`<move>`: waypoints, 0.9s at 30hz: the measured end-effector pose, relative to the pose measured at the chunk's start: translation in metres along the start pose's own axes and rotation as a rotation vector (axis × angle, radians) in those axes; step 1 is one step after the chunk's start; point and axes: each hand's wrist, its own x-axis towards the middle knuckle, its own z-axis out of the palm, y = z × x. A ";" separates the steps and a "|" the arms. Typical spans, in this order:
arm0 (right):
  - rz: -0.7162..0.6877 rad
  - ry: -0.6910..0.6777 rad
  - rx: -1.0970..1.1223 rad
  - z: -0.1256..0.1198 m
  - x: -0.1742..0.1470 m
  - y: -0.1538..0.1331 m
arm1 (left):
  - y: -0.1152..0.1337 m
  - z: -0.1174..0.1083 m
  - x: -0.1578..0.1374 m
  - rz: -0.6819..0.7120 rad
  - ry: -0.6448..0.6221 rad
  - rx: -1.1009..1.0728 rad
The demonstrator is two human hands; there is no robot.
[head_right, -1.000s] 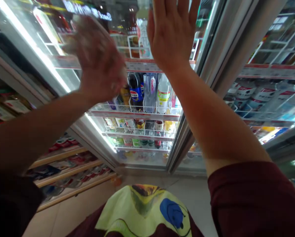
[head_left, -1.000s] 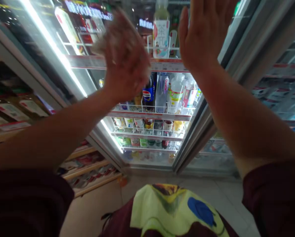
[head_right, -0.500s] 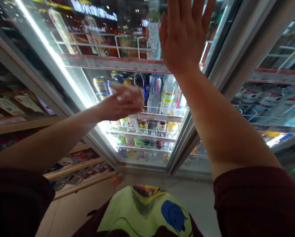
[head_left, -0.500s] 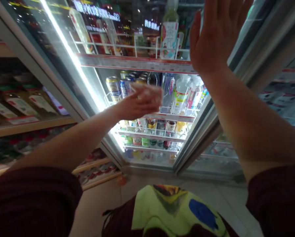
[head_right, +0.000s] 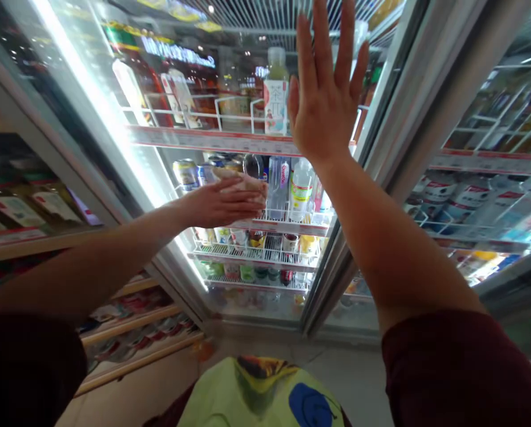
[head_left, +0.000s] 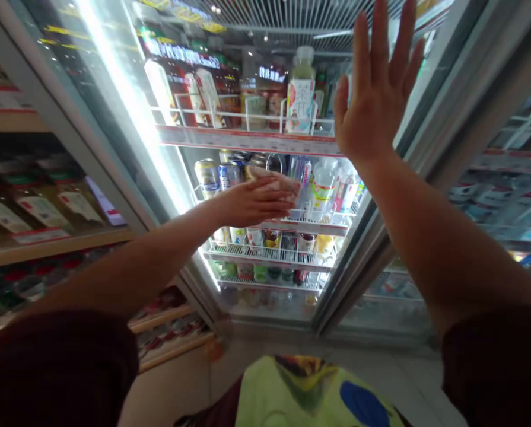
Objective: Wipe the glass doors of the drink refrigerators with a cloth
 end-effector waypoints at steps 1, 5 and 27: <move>0.011 0.002 0.002 0.001 0.000 0.000 | -0.002 -0.006 0.006 0.111 -0.037 0.000; 0.040 -0.009 0.017 0.004 -0.001 -0.001 | -0.034 -0.046 0.032 0.187 0.247 0.145; 0.125 -0.294 0.169 -0.009 0.005 0.001 | -0.005 -0.013 0.019 0.619 -0.074 0.043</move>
